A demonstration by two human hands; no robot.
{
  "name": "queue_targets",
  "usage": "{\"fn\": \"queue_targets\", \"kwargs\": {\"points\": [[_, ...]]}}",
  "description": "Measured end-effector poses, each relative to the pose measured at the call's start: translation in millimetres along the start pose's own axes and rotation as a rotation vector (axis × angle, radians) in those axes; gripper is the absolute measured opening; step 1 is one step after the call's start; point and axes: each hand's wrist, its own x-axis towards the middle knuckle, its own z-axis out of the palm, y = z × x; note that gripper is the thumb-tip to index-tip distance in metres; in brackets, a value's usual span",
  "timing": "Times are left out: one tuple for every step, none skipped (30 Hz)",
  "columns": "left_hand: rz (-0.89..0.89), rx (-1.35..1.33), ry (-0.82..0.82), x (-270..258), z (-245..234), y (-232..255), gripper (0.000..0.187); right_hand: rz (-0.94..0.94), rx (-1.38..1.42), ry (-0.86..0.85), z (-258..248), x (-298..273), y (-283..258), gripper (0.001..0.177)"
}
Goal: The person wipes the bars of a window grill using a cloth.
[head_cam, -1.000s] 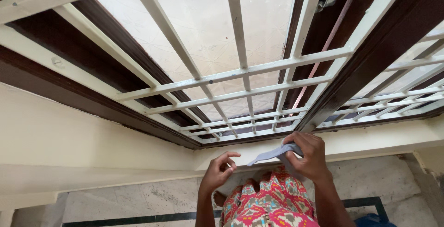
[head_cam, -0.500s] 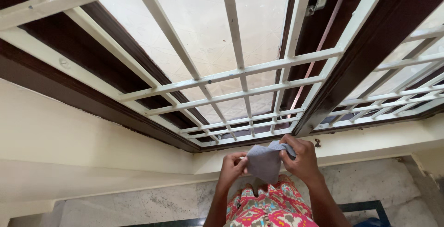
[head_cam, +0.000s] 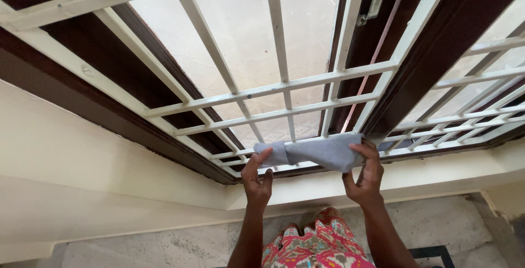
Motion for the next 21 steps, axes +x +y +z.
{"fn": "queue_targets", "kwargs": {"points": [[0.002, -0.002, 0.001, 7, 7, 3, 0.063, 0.026, 0.064, 0.002, 7, 2, 12, 0.064], [0.087, 0.115, -0.004, 16, 15, 4, 0.073, 0.052, 0.129, 0.002, 12, 3, 22, 0.073], [0.173, 0.231, -0.009, 23, 24, 3, 0.083, 0.049, 0.129, 0.000, 20, 5, 31, 0.073], [0.177, 0.229, -0.005, 28, 36, 1, 0.083, 0.066, 0.021, -0.035, 34, 11, 40, 0.080], [0.102, 0.258, -0.011, 32, 49, -2, 0.089, 0.083, -0.087, -0.070, 47, 13, 45, 0.086], [0.027, 0.285, -0.021, 34, 58, -6, 0.094, 0.079, -0.089, -0.069, 59, 12, 46, 0.086], [0.031, 0.282, -0.019, 34, 64, -11, 0.094, 0.120, -0.205, -0.103, 70, 12, 45, 0.088], [0.027, 0.226, -0.012, 31, 67, -18, 0.093, 0.165, -0.320, -0.139, 78, 11, 43, 0.089], [0.022, 0.170, -0.004, 29, 70, -25, 0.092, 0.164, -0.322, -0.139, 81, 12, 42, 0.089], [0.019, 0.169, -0.002, 30, 74, -35, 0.092, 0.205, -0.315, -0.130, 84, 16, 41, 0.088], [0.098, 0.196, 0.005, 37, 76, -43, 0.090, 0.246, -0.308, -0.121, 86, 21, 40, 0.088], [0.176, 0.220, 0.015, 39, 78, -47, 0.090, 0.243, -0.311, -0.129, 87, 26, 38, 0.088], [0.172, 0.216, 0.022, 42, 79, -46, 0.090, 0.252, 0.024, -0.098, 88, 32, 35, 0.082], [0.021, -0.108, -0.017, 51, 81, -42, 0.092, 0.255, 0.359, -0.065, 90, 40, 31, 0.078], [-0.127, -0.433, -0.058, 59, 83, -35, 0.094, 0.252, 0.356, -0.072, 89, 49, 28, 0.078], [-0.130, -0.437, -0.052, 65, 83, -25, 0.094, 0.257, 0.397, -0.039, 87, 57, 23, 0.082], [-0.134, -0.445, -0.062, 71, 83, -15, 0.091, 0.262, 0.437, -0.006, 84, 64, 19, 0.085], [-0.136, -0.452, -0.076, 76, 82, -8, 0.088, 0.262, 0.436, -0.009, 84, 71, 15, 0.085], [-0.136, -0.453, -0.073, 81, 84, -4, 0.088, 0.244, 0.442, 0.018, 84, 78, 12, 0.071], [-0.055, -0.425, -0.047, 85, 88, -4, 0.082, 0.229, 0.447, 0.047, 85, 83, 10, 0.058], [0.026, -0.395, -0.021, 89, 91, -9, 0.075, 0.230, 0.445, 0.045, 88, 85, 8, 0.058]]}}
